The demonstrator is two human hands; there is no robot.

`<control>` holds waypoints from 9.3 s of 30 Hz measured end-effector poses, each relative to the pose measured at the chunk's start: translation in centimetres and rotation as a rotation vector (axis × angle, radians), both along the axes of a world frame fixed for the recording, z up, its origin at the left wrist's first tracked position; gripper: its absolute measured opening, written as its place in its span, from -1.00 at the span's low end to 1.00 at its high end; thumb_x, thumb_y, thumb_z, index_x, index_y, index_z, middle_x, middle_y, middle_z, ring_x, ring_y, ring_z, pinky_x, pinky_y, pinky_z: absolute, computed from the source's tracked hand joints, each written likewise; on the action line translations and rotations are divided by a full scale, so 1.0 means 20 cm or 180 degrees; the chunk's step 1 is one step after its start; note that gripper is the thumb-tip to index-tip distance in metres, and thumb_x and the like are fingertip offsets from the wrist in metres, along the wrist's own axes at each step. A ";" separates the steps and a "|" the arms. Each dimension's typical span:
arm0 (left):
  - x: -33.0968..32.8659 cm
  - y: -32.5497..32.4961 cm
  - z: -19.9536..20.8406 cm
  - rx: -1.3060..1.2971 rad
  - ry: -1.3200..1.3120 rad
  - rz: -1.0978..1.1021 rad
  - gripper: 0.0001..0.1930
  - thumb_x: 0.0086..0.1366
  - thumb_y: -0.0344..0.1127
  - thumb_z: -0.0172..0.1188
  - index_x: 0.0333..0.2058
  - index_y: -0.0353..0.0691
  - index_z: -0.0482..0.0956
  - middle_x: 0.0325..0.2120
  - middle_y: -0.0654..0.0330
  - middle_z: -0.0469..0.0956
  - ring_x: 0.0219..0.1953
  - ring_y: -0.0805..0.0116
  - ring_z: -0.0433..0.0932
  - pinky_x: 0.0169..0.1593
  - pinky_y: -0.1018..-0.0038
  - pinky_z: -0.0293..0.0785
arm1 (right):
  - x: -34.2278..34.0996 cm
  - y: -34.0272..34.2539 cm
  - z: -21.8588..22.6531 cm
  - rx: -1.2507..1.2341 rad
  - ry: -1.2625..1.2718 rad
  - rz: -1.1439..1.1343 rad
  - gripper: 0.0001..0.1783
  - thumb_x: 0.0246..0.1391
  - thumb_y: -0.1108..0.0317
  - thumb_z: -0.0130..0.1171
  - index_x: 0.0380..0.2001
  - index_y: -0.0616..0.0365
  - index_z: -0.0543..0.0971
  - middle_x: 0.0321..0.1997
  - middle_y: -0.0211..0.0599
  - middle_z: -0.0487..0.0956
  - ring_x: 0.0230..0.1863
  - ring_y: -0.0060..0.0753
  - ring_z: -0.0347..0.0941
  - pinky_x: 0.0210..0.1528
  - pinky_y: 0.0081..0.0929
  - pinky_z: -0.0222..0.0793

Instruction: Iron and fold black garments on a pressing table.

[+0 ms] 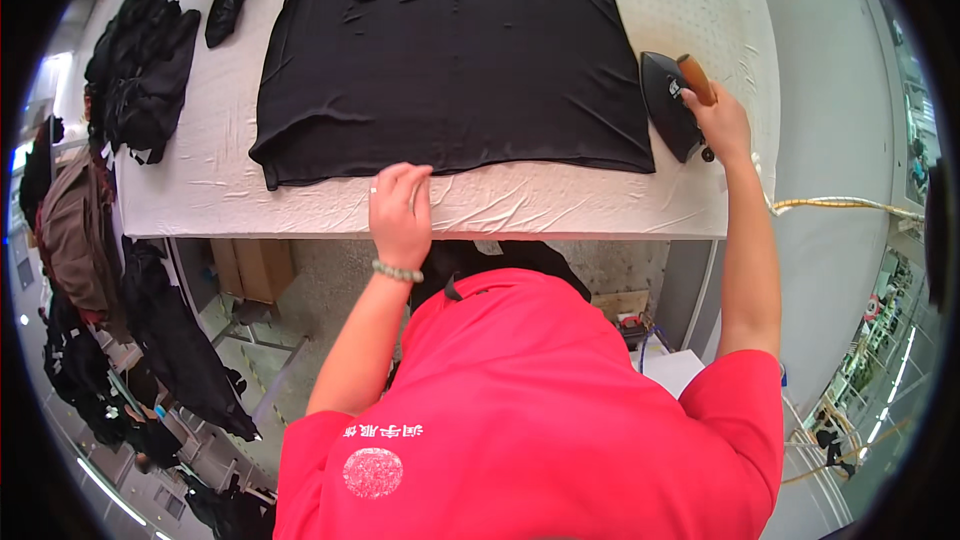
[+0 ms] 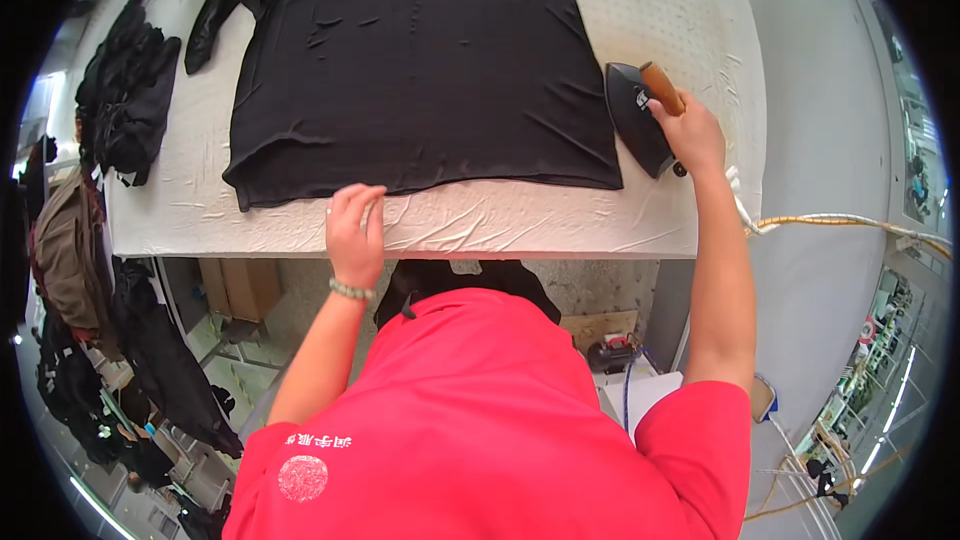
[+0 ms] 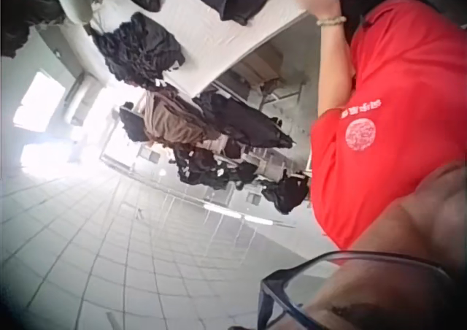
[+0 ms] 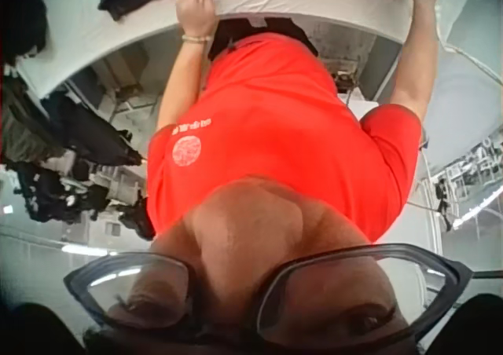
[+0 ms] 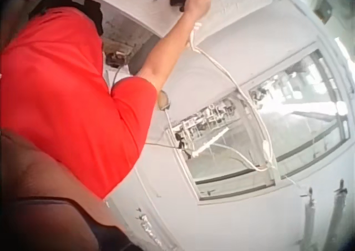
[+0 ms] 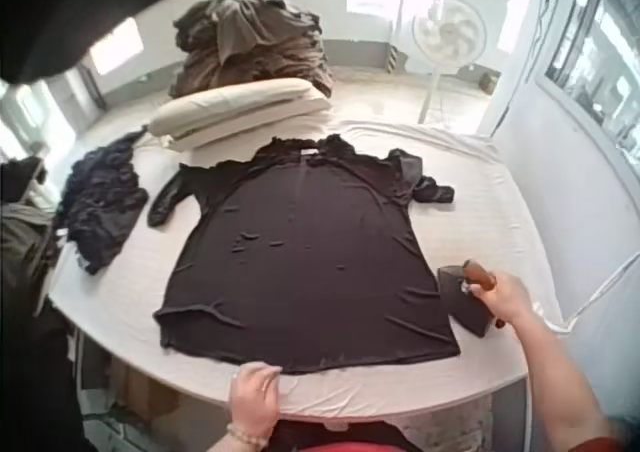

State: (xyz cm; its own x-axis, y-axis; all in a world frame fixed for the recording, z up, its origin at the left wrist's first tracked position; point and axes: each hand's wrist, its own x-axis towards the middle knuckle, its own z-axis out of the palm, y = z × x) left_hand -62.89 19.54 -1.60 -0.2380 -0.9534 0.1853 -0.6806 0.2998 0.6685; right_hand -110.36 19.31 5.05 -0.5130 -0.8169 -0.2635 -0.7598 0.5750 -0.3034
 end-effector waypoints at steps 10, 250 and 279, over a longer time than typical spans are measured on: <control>-0.11 -0.09 -0.25 -0.0396 -0.0583 -0.0224 -0.61 0.28 -0.28 0.31 0.10 0.06 0.63 0.31 0.08 0.33 0.39 -0.03 0.23 0.45 0.03 0.07 | 0.17 0.50 -0.32 -0.0797 -0.0402 -0.0372 -0.67 0.22 0.18 0.32 -0.13 0.23 0.61 -0.40 -0.21 0.67 -0.42 -0.36 0.63 -0.37 -0.42 0.52; -0.13 0.05 -0.07 0.2270 0.1751 0.1737 -0.76 0.28 -0.31 0.33 -0.24 -0.36 0.54 -0.60 0.17 0.66 -0.70 0.52 0.54 -0.57 0.56 0.43 | 1.04 0.16 0.09 0.0700 -0.0467 0.1664 -0.16 0.10 -0.12 0.33 0.26 0.24 0.38 -0.32 0.08 0.68 -0.22 0.18 0.64 -0.17 -0.07 0.54; 0.00 -0.28 -0.05 0.0387 -0.0583 -0.0227 -0.86 0.10 -0.24 0.39 -0.45 -0.10 0.63 -0.42 0.23 0.54 -0.25 0.17 0.56 -0.15 0.23 0.47 | 1.09 0.16 0.09 0.1234 -0.0219 0.1702 -0.33 0.19 -0.06 0.23 0.10 0.33 0.44 -0.25 0.13 0.67 -0.18 0.18 0.63 -0.09 -0.08 0.52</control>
